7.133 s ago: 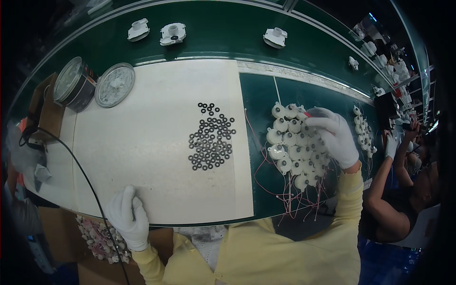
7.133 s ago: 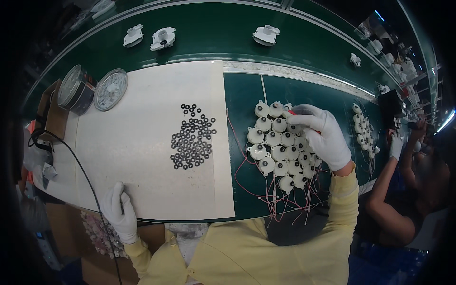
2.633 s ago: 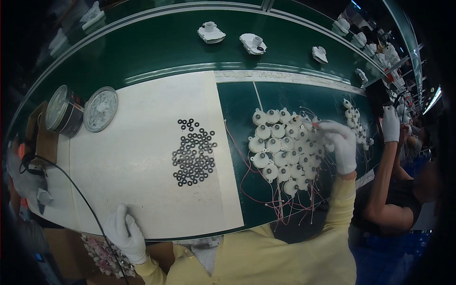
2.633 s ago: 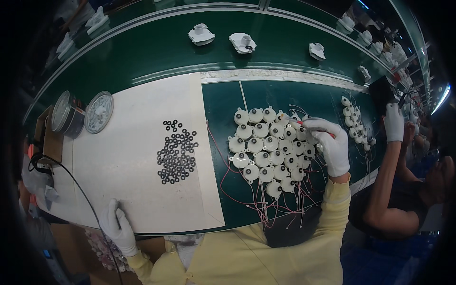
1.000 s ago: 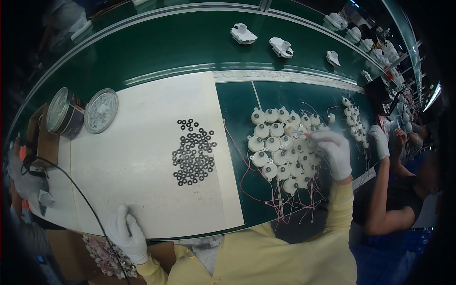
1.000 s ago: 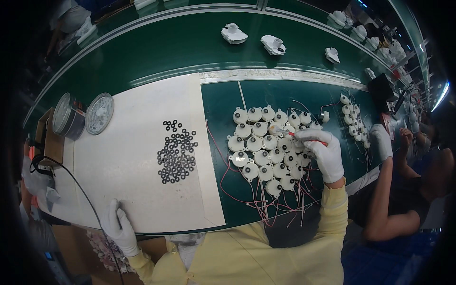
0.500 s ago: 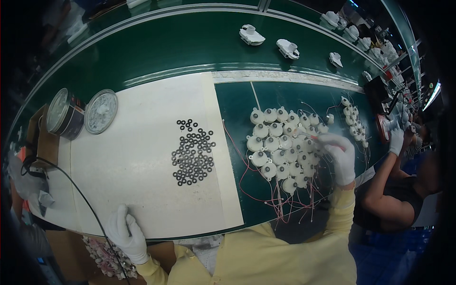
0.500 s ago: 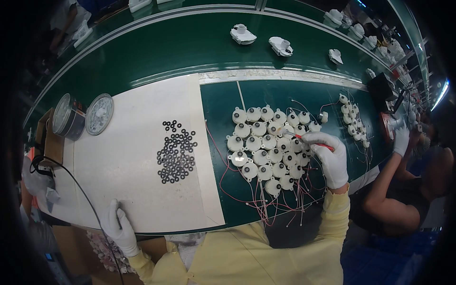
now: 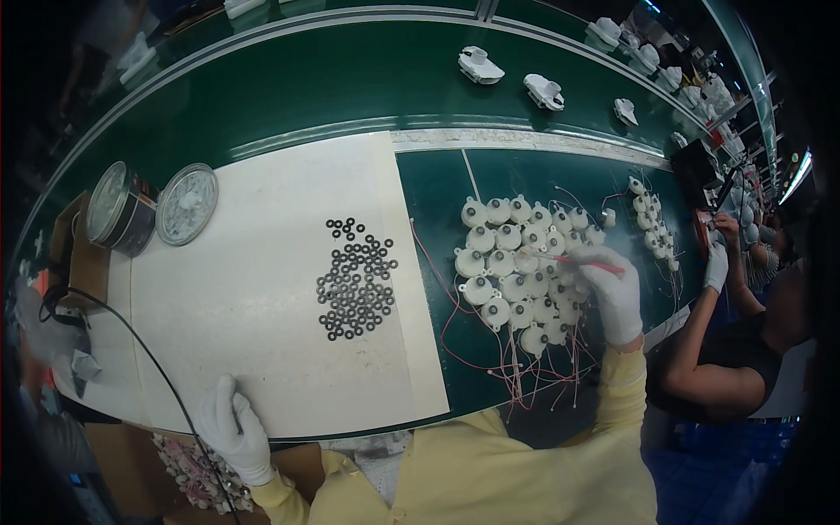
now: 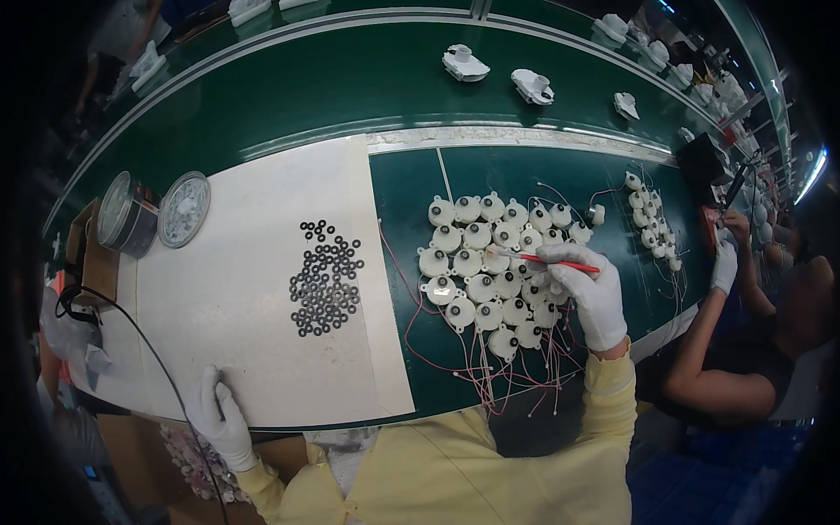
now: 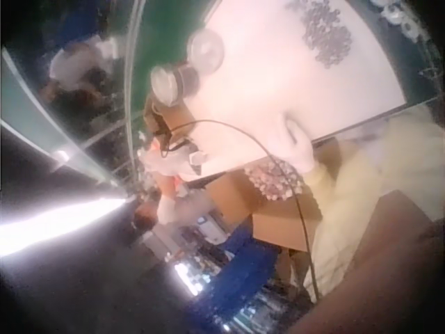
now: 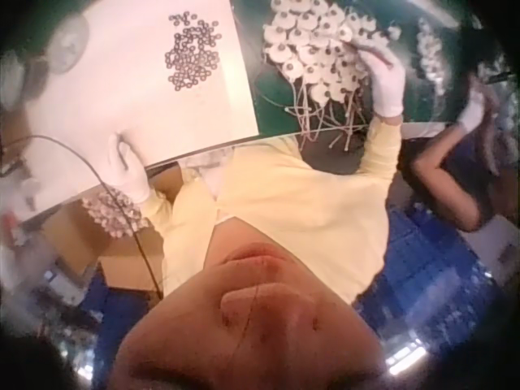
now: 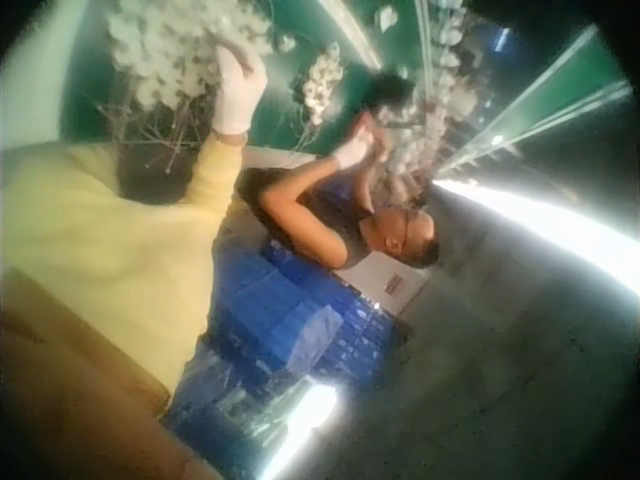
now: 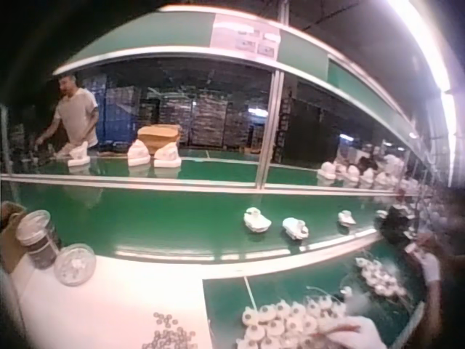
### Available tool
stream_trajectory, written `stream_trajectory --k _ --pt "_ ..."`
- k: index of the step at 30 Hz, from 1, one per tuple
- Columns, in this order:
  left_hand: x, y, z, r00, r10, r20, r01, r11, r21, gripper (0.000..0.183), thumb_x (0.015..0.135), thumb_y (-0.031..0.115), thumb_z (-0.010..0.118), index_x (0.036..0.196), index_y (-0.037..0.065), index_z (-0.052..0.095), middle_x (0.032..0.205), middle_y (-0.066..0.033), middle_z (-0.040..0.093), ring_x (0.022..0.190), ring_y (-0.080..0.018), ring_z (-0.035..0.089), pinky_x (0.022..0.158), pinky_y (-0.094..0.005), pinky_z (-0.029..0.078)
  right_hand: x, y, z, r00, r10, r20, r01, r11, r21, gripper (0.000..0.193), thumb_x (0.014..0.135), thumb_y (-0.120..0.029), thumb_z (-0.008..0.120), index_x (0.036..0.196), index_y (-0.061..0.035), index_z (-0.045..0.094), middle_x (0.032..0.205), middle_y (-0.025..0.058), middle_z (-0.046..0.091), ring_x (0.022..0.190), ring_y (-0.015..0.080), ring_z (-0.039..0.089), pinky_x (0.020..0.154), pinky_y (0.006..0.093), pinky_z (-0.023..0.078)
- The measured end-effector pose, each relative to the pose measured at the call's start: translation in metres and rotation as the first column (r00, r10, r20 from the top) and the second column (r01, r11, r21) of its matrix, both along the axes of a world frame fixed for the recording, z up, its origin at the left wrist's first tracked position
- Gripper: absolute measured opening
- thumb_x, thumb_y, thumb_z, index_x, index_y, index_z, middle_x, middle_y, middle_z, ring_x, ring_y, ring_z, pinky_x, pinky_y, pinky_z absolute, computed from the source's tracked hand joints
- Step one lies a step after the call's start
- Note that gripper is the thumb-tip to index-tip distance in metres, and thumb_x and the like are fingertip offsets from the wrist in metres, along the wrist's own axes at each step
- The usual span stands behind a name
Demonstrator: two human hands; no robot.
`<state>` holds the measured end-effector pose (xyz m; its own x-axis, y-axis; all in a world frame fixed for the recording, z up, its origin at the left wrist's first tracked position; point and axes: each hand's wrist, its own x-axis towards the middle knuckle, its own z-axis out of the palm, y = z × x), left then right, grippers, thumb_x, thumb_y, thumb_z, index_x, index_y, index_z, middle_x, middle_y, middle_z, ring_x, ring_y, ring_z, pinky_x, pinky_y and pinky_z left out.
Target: The person assembles small white electronic components by inserting black circular washers into their centers. They handle the components one at a time, placing them on a green workbench. Later, they use a red-handled tool to apply a substance to the components.
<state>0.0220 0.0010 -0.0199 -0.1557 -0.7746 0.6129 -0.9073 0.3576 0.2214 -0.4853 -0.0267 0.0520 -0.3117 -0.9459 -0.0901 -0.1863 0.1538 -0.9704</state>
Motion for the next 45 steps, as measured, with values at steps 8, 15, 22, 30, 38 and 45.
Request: stream_trajectory --k 8,15,22,30,38,45 --pt "0.000 0.000 0.003 1.000 -0.006 -0.010 0.006 1.000 0.016 0.038 0.087 -0.009 0.060 0.125 -0.001 0.064 0.097 -0.0159 0.067 0.074 -0.0350 0.058 0.065 -0.0455 0.044 0.002 -0.003 -0.002 0.998 0.019 -0.063 -0.019 1.000 -0.014 0.025 0.094 -0.001 0.063 0.116 0.0029 0.074 0.097 0.0091 0.078 0.076 0.0067 0.064 0.067 0.0196 0.047" --pt "-0.001 0.001 0.001 1.000 0.009 -0.003 -0.009 1.000 0.010 0.038 0.087 -0.010 0.060 0.124 -0.001 0.064 0.097 -0.0159 0.067 0.074 -0.0353 0.059 0.066 -0.0455 0.044 -0.003 -0.002 -0.006 0.998 0.016 -0.067 -0.018 0.999 -0.030 0.025 0.094 0.000 0.063 0.116 0.0030 0.074 0.100 0.0101 0.078 0.081 0.0097 0.069 0.068 0.0207 0.048" --pt "0.001 0.001 0.001 1.000 0.008 -0.001 -0.008 1.000 0.023 0.039 0.087 -0.009 0.060 0.124 -0.001 0.064 0.097 -0.0158 0.067 0.075 -0.0349 0.059 0.067 -0.0455 0.045 -0.012 0.001 -0.011 0.987 0.088 -0.137 -0.098 0.993 -0.063 0.026 0.088 0.005 0.061 0.110 0.0029 0.075 0.107 0.0112 0.077 0.089 0.0149 0.071 0.078 0.0256 0.052" --pt "0.001 0.002 0.001 1.000 0.005 -0.009 -0.005 0.999 0.035 0.035 0.091 -0.008 0.060 0.125 -0.002 0.065 0.102 -0.0161 0.068 0.082 -0.0346 0.061 0.072 -0.0447 0.047 -0.011 0.001 -0.004 0.951 0.140 -0.275 -0.175 0.979 -0.108 0.029 0.081 0.008 0.057 0.102 0.0021 0.076 0.106 0.0132 0.076 0.091 0.0192 0.071 0.082 0.0300 0.054" --pt "0.000 -0.002 0.001 1.000 -0.025 -0.009 0.025 1.000 -0.013 0.041 0.086 -0.011 0.059 0.125 -0.002 0.064 0.091 -0.0160 0.065 0.071 -0.0344 0.057 0.062 -0.0444 0.044 -0.015 0.002 0.003 0.917 0.178 -0.357 -0.252 0.952 -0.172 0.031 0.076 0.009 0.056 0.100 0.0025 0.076 0.105 0.0155 0.076 0.090 0.0226 0.072 0.083 0.0331 0.055" --pt "0.000 -0.002 0.002 0.999 -0.029 -0.016 0.028 1.000 -0.013 0.043 0.084 -0.011 0.059 0.125 -0.002 0.063 0.090 -0.0159 0.064 0.069 -0.0338 0.057 0.061 -0.0443 0.043 -0.011 -0.005 0.011 0.868 0.254 -0.427 -0.344 0.927 -0.148 0.033 0.074 0.009 0.057 0.100 0.0013 0.076 0.104 0.0152 0.076 0.090 0.0230 0.071 0.079 0.0329 0.055"
